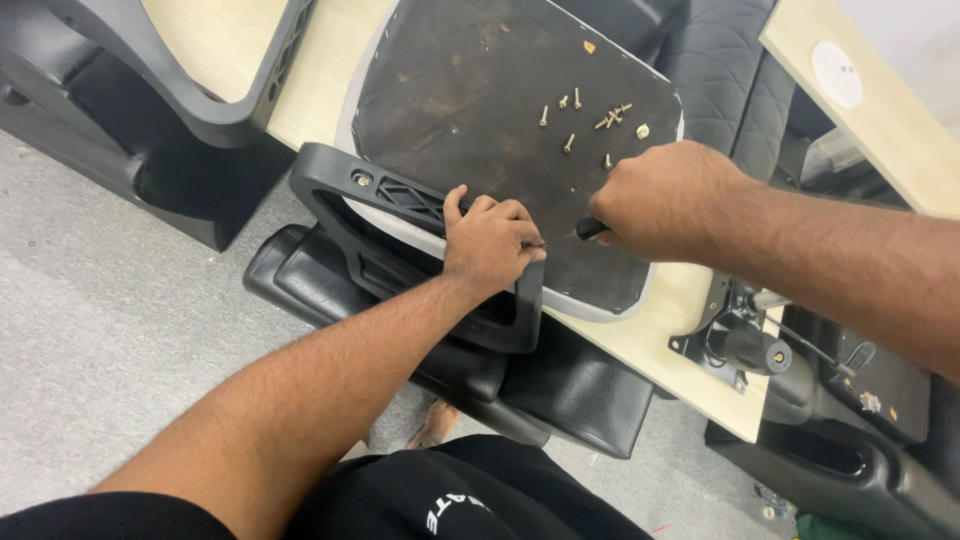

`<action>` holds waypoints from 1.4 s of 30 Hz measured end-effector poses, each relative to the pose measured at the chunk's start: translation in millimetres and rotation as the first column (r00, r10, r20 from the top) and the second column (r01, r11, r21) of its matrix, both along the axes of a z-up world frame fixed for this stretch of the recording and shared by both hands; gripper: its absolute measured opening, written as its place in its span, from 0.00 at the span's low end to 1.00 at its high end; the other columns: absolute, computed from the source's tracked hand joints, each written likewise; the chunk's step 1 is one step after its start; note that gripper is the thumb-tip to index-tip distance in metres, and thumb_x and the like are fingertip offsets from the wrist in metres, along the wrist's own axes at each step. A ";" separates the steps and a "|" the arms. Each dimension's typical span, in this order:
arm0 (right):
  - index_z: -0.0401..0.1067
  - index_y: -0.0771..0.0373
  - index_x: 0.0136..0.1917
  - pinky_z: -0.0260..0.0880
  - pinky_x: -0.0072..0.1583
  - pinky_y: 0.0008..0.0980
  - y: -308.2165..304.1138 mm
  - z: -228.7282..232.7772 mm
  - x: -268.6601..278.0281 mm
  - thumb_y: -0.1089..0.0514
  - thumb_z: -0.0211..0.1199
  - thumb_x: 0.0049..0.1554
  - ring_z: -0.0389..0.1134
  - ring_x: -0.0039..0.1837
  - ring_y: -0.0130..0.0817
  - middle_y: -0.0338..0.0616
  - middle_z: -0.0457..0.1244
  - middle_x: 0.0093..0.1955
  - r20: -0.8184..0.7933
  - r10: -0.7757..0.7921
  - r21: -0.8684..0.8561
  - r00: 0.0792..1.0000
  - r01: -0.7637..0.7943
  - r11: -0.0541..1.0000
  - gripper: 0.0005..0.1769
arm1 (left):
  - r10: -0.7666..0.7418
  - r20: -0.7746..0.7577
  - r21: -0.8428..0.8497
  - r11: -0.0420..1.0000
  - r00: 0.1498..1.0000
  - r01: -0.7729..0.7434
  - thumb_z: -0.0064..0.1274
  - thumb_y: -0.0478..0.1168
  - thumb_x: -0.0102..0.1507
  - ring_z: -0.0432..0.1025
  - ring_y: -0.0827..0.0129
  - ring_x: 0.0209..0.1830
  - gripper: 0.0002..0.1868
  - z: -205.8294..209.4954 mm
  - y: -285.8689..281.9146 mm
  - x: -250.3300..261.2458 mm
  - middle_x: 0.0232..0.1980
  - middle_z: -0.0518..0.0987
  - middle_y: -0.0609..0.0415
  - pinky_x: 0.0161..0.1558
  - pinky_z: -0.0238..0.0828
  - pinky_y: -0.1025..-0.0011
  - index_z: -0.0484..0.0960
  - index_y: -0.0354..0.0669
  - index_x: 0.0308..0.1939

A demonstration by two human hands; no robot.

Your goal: The person attaches a black plastic frame to a chair seat using a screwdriver and several screws. They position the frame, insert screws into the holes, and tighten them one by one to secure the frame to the seat.

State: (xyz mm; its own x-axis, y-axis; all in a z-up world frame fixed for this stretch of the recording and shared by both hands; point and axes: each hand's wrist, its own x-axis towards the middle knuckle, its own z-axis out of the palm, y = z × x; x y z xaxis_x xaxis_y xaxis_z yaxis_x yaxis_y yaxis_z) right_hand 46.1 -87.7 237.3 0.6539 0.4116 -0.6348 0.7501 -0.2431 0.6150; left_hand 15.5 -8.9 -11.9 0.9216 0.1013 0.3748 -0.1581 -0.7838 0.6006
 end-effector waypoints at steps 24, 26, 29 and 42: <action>0.74 0.49 0.68 0.74 0.57 0.45 -59.9 -14.5 -18.0 0.39 0.57 0.61 0.75 0.51 0.46 0.52 0.73 0.45 -0.075 -0.545 0.483 0.835 0.508 0.713 0.26 | 0.790 0.001 -0.297 0.585 0.613 -0.755 0.69 0.47 0.57 0.58 0.45 0.64 0.37 -26.1 105.5 -47.8 0.64 0.64 0.32 0.63 0.54 0.44 0.69 0.38 0.64; 0.74 0.51 0.69 0.73 0.52 0.45 -54.4 -17.1 -22.6 0.40 0.58 0.63 0.73 0.47 0.46 0.56 0.70 0.41 -0.138 -0.583 0.581 0.800 0.543 0.607 0.26 | 0.805 -0.341 -0.563 0.239 0.485 -0.791 0.70 0.48 0.56 0.62 0.52 0.59 0.38 -32.4 113.2 -38.0 0.61 0.65 0.36 0.58 0.62 0.53 0.66 0.33 0.61; 0.72 0.49 0.65 0.71 0.50 0.47 -33.8 -28.5 -25.9 0.38 0.62 0.59 0.74 0.45 0.46 0.52 0.69 0.40 -0.306 -0.542 0.691 0.783 0.574 0.439 0.26 | 0.517 -0.541 -0.810 -0.107 0.663 -0.577 0.65 0.52 0.59 0.68 0.62 0.53 0.32 -41.4 120.6 -31.8 0.53 0.72 0.44 0.53 0.67 0.66 0.69 0.34 0.54; 0.76 0.59 0.54 0.71 0.58 0.42 46.1 -68.7 -12.3 0.48 0.64 0.57 0.70 0.54 0.42 0.47 0.67 0.52 -0.330 -0.090 0.813 0.940 0.332 0.478 0.16 | 0.240 -0.553 -0.827 -0.274 0.798 -0.491 0.60 0.47 0.63 0.73 0.61 0.60 0.23 -25.9 131.0 -36.9 0.58 0.81 0.49 0.62 0.68 0.58 0.77 0.39 0.57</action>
